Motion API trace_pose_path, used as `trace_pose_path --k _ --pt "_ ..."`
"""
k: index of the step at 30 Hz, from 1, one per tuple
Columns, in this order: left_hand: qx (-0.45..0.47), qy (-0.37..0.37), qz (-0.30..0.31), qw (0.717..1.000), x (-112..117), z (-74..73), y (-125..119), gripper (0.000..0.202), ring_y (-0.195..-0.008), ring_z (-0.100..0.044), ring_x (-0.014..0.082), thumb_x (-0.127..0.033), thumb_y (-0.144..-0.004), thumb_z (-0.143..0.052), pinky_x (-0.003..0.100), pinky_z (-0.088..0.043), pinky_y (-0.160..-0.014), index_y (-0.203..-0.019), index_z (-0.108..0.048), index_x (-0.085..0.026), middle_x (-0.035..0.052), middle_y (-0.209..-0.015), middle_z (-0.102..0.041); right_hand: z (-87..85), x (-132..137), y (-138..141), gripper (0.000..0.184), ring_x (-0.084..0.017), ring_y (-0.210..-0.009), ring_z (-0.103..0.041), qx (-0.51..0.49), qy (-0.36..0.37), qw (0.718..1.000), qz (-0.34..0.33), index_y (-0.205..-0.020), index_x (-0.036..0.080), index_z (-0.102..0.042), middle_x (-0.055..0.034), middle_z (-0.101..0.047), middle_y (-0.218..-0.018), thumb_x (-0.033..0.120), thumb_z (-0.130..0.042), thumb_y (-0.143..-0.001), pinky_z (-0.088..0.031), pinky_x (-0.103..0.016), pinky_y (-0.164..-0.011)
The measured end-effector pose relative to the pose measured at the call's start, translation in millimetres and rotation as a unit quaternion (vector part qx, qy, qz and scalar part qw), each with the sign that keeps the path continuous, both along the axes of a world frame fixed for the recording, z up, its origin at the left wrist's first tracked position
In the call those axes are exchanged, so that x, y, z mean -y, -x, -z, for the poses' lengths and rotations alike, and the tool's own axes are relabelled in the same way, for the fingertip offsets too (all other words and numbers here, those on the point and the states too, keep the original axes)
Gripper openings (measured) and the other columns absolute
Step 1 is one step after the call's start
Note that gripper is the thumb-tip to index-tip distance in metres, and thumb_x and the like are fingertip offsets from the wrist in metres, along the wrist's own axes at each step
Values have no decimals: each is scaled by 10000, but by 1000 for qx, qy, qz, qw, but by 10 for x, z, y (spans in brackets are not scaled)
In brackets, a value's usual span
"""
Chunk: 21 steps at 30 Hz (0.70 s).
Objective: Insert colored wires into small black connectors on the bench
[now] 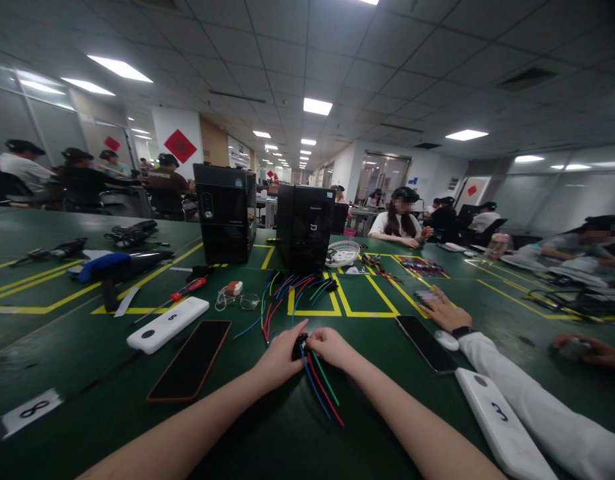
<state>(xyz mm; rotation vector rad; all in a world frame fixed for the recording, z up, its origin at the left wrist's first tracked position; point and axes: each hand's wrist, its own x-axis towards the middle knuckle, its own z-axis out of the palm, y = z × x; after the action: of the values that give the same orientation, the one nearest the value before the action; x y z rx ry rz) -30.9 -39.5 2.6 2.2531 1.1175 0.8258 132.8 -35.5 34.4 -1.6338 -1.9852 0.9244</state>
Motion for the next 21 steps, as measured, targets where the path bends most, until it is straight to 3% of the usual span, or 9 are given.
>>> trace_pose_path --k 8,14,18,21 --pt "7 7 -3 1000 -15 15 10 733 -1089 -490 241 -213 -698 -599 379 -353 -944 -1353 -271 -221 78 -1182 -544 112 -47 0 184 -58 -492 -387 -1 -47 999 -13 -585 143 -509 59 -428 -498 228 -487 -747 -272 -171 -484" --pt "22 16 -11 1000 -44 23 6 761 -1100 -487 245 -215 -680 -629 375 -356 -944 -1351 -270 -208 80 -1198 -540 -74 -12 8 212 -65 -495 -403 -52 -81 995 -8 -675 144 -524 46 -461 -543 280 -433 -810 -294 -176 -486" --pt "27 21 -8 999 -44 27 14 796 -1088 -499 238 -218 -665 -656 373 -355 -949 -1353 -257 -211 74 -1173 -556 -167 -32 -106 235 -96 -583 -479 93 -150 983 40 -696 149 -562 0 -556 -630 305 -440 -821 -310 -203 -539" --pt "21 13 -12 1000 -32 23 19 776 -1100 -491 243 -241 -683 -651 379 -350 -954 -1353 -262 -215 80 -1181 -551 -161 -33 -157 263 -129 -655 -539 215 -133 966 48 -718 157 -592 -39 -612 -704 345 -446 -831 -316 -224 -567"
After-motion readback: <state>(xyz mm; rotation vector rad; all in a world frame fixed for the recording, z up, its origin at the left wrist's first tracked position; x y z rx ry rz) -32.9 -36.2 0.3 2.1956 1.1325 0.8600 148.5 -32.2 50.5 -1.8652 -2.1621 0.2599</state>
